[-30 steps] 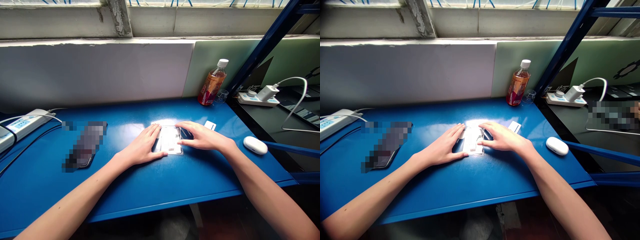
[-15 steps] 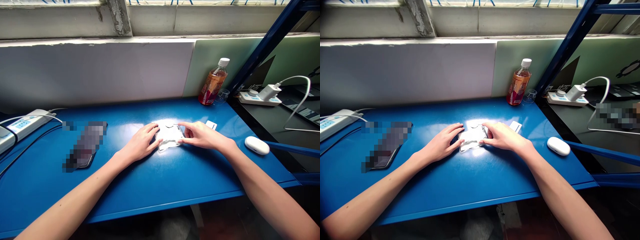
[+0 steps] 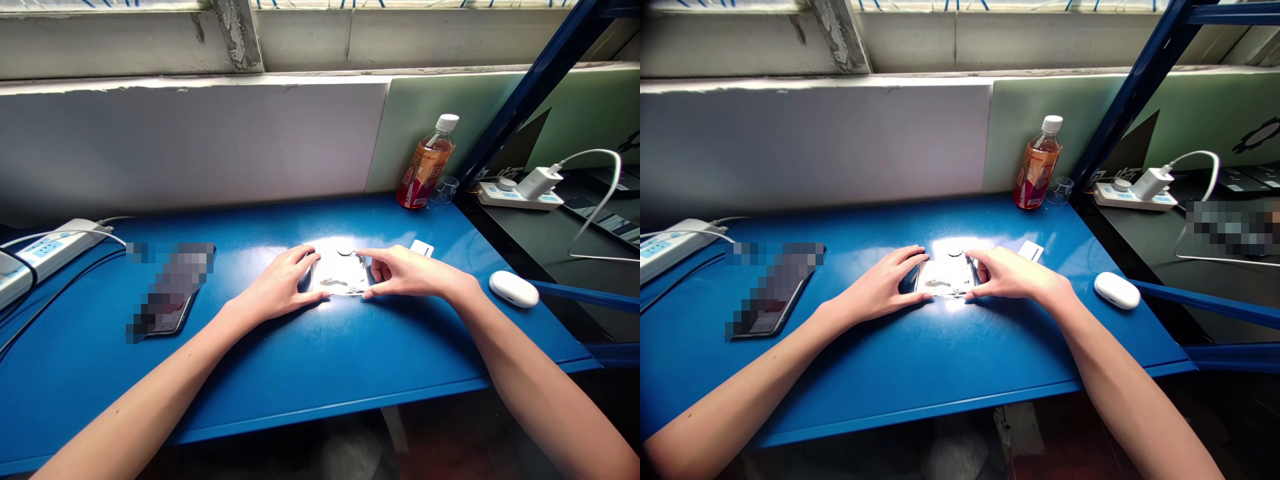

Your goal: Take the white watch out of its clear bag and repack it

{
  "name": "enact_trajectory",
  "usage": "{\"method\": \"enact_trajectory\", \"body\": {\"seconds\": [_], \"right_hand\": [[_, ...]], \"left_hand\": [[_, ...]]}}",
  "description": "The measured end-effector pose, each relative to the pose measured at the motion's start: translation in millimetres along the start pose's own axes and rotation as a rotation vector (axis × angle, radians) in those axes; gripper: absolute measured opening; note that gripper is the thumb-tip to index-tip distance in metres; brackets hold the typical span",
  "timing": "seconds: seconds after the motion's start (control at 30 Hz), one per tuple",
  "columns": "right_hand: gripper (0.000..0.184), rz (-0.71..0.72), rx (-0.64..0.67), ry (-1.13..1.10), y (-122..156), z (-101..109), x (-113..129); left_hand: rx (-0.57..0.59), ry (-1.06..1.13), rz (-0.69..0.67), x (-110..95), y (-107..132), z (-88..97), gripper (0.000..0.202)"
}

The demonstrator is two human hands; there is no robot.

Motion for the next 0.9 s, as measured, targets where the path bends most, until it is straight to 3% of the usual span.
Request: {"method": "enact_trajectory", "body": {"seconds": [0.4,0.9], "right_hand": [[0.084,-0.028,0.006,0.034,-0.9,-1.5,-4.1],[0.082,-0.014,-0.008,0.032,-0.9,-1.7,-2.5]], "left_hand": [[0.025,0.013,0.046,5.3,-1.7,-3.6,0.085],[0.022,-0.023,-0.015,1.5,-0.6,0.2,0.087]]}}
Point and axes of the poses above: each hand's wrist, its own y-axis away from the middle knuckle, its own z-axis out of the back of the hand, x = y × z, the point moved 9 cm from there along -y, towards the middle knuckle, and after that the axes turned 15 degrees about z, right-handed, at the moved point
